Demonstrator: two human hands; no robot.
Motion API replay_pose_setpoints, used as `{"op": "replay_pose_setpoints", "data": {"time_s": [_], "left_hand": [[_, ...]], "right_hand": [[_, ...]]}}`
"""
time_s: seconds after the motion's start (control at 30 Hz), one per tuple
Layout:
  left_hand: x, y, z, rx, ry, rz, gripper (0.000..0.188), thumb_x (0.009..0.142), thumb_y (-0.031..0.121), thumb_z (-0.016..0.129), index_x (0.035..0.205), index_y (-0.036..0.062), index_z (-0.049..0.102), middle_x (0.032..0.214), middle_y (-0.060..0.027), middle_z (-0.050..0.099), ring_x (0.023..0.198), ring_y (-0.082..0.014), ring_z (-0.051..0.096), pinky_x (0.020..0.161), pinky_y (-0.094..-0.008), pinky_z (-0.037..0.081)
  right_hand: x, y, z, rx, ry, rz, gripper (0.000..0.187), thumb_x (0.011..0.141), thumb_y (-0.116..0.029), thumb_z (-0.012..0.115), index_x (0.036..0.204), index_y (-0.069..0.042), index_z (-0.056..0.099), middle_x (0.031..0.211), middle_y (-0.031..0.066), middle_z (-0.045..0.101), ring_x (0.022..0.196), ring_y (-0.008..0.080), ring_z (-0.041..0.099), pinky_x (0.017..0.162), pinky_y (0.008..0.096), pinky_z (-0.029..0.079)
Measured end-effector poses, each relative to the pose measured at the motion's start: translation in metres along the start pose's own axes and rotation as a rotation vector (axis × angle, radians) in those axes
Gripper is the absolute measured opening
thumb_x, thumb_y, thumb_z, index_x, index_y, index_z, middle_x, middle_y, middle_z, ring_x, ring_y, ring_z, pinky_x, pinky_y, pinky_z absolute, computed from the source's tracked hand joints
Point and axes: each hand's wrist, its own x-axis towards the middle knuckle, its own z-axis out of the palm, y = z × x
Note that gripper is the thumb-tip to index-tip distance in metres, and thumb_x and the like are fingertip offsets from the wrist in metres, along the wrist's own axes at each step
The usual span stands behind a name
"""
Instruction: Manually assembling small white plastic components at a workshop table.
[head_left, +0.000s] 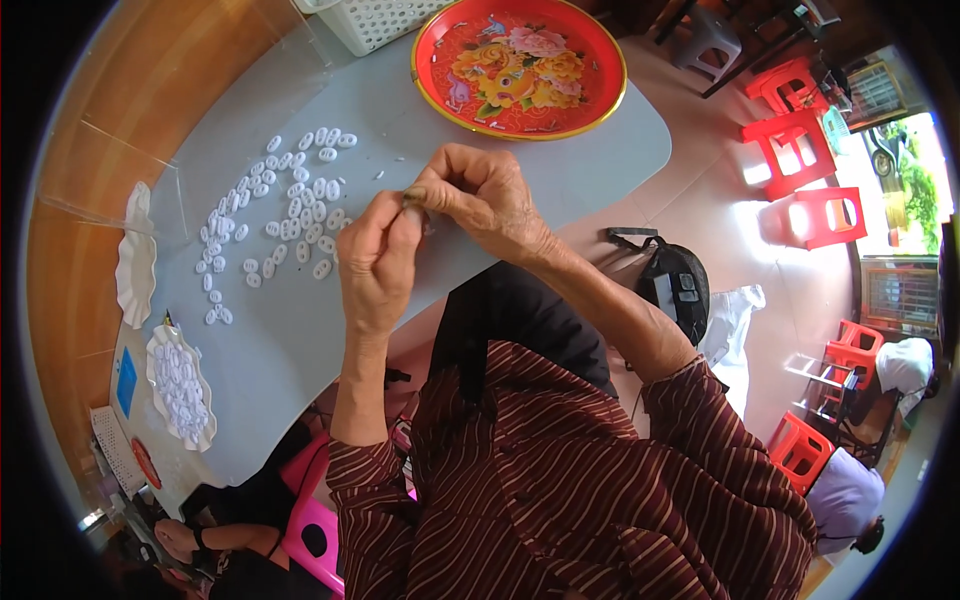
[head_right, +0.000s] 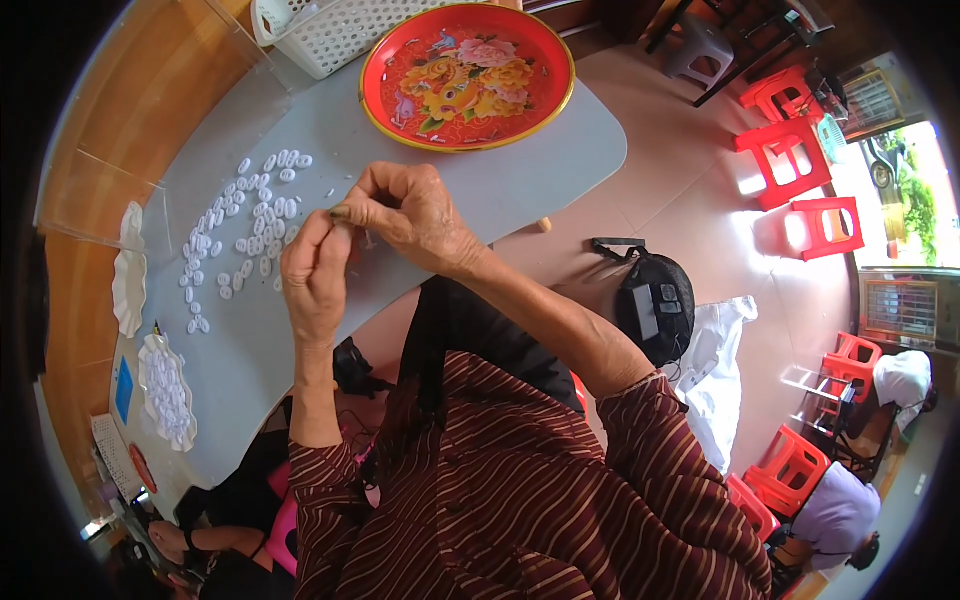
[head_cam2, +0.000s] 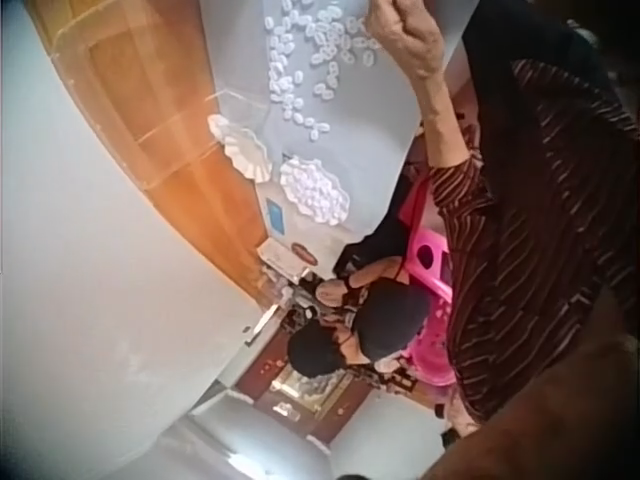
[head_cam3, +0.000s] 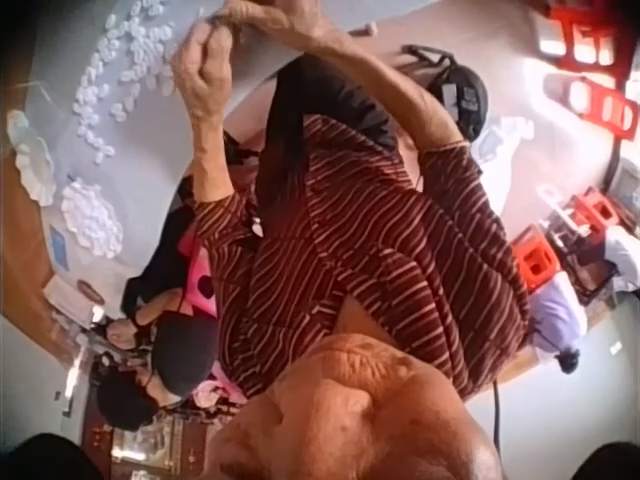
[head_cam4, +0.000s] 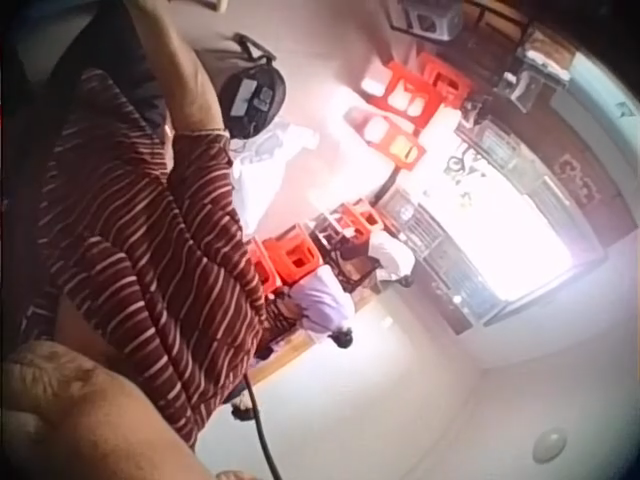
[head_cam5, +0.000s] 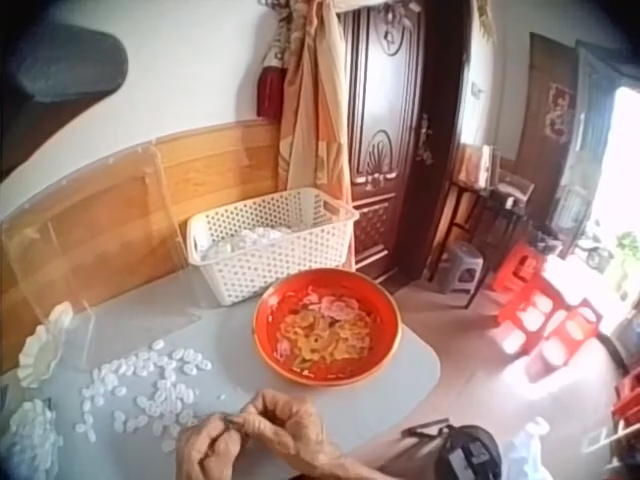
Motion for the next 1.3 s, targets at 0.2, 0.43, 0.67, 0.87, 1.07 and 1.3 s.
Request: {"op": "replay_pose_setpoints", "data": {"time_s": [0.2, 0.43, 0.67, 0.87, 1.07, 1.3], "left_hand": [[0.001, -0.001, 0.003, -0.009, 0.07, -0.01, 0.019, 0.092, 0.015, 0.051, 0.082, -0.0003, 0.056, 0.065, -0.0037, 0.055, 0.059, -0.0108, 0.048, 0.056, -0.0266, 0.04], [-0.001, -0.008, 0.006, -0.119, 0.082, -0.072, 0.023, 0.092, 0.018, 0.049, 0.082, -0.0003, 0.058, 0.066, -0.0027, 0.055, 0.059, -0.0109, 0.048, 0.056, -0.0263, 0.039], [-0.003, -0.008, 0.005, -0.03, 0.042, -0.038, 0.025, 0.093, 0.02, 0.05, 0.082, -0.0011, 0.058, 0.068, -0.0039, 0.059, 0.06, -0.0109, 0.05, 0.056, -0.0266, 0.041], [0.0, -0.006, -0.006, -0.039, 0.032, -0.051, 0.021, 0.093, 0.019, 0.052, 0.086, 0.0008, 0.059, 0.068, -0.0025, 0.058, 0.061, -0.0103, 0.05, 0.057, -0.0261, 0.041], [0.01, -0.003, -0.028, 0.305, 0.117, -0.02, 0.016, 0.092, 0.014, 0.053, 0.089, -0.0001, 0.06, 0.069, -0.0052, 0.056, 0.06, -0.012, 0.049, 0.059, -0.0262, 0.042], [0.018, -0.007, -0.014, 0.65, -0.2, 0.193, 0.014, 0.078, 0.001, 0.059, 0.091, -0.0023, 0.058, 0.083, -0.016, 0.052, 0.085, -0.0333, 0.05, 0.075, -0.0425, 0.043]], "right_hand": [[0.0, -0.003, 0.003, 0.026, 0.031, 0.013, 0.022, 0.091, -0.018, 0.061, 0.083, 0.002, 0.058, 0.069, 0.002, 0.057, 0.06, 0.0066, 0.05, 0.053, 0.0217, 0.042], [0.0, 0.004, 0.002, 0.102, -0.011, -0.046, 0.025, 0.091, -0.021, 0.06, 0.085, 0.003, 0.058, 0.071, 0.0052, 0.062, 0.06, 0.0085, 0.057, 0.054, 0.0225, 0.046], [-0.001, 0.006, 0.002, 0.074, 0.006, -0.033, 0.024, 0.09, -0.019, 0.062, 0.083, 0.003, 0.058, 0.071, 0.0056, 0.063, 0.06, 0.0086, 0.057, 0.053, 0.0231, 0.047], [0.001, 0.007, 0.006, 0.169, -0.032, -0.033, 0.021, 0.089, -0.017, 0.063, 0.084, 0.002, 0.058, 0.072, 0.0053, 0.062, 0.062, 0.0082, 0.057, 0.056, 0.0224, 0.047], [-0.001, 0.009, -0.002, 0.386, 0.22, 0.009, 0.017, 0.091, -0.017, 0.06, 0.092, -0.001, 0.06, 0.08, 0.0025, 0.059, 0.07, 0.0085, 0.053, 0.066, 0.0217, 0.045], [0.001, 0.013, 0.001, 0.242, 0.185, -0.037, 0.016, 0.091, -0.017, 0.061, 0.091, -0.001, 0.06, 0.078, 0.0007, 0.057, 0.067, 0.0065, 0.051, 0.064, 0.0209, 0.043]]}}
